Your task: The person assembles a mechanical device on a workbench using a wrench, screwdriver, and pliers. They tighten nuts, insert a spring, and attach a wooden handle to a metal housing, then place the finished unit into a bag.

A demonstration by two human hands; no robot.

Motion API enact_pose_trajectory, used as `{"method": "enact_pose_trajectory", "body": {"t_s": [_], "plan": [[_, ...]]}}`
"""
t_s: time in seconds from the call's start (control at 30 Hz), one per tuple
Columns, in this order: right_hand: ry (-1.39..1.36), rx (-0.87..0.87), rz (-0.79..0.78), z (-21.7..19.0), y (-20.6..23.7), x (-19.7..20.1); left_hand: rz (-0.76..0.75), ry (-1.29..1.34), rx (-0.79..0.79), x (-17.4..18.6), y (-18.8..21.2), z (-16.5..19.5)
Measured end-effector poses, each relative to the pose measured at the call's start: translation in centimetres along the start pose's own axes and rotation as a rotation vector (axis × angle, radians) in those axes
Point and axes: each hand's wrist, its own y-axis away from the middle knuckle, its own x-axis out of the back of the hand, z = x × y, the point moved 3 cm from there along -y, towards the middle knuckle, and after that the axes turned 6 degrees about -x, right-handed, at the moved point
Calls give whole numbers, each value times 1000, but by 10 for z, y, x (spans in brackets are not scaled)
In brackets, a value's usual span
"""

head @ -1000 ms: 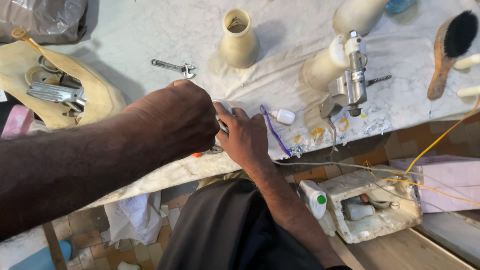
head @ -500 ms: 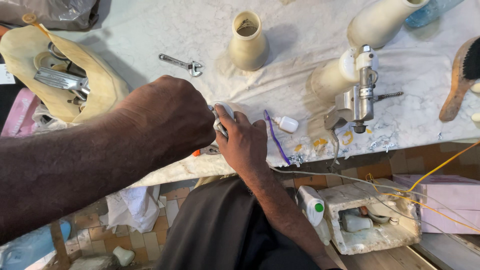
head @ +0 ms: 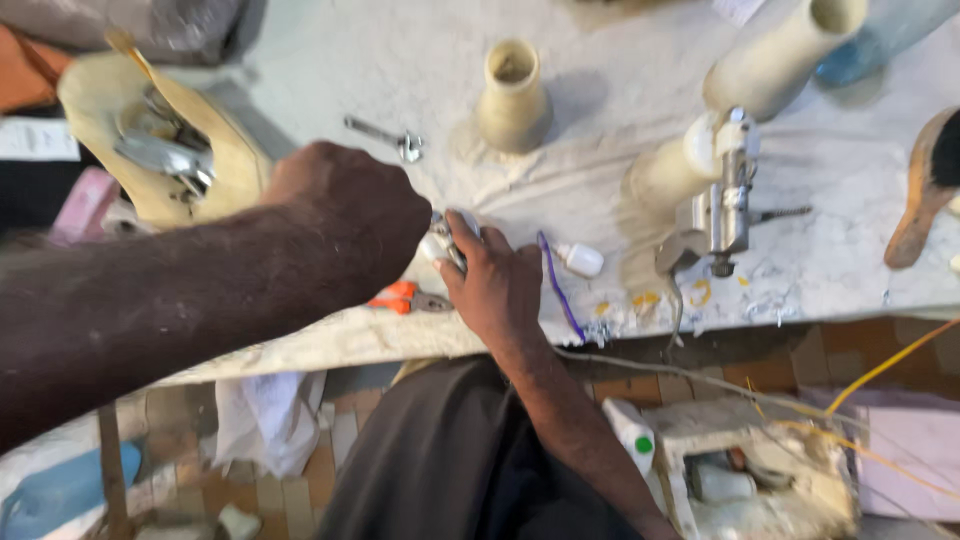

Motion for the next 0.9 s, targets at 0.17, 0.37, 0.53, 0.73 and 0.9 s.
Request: {"method": "enact_pose_trajectory", "body": {"t_s": [0.17,0.37,0.53,0.73,0.9], "plan": [[-60,26,-36,10,-1,-9,176,-379,-151,-12,8,-13],[-88,33,-65,17,-1,-13,262,-654,-336,-22,19,-3],[-77,-27,-102,14,-2,-6,125,-818,-489,-25,22,5],[-154,-22,-100,10,5,-9,-145,-646,-364,-28,3,-9],[-210,63,-64,11,7,-8,-246,-490,-373,-25,-2,1]]}}
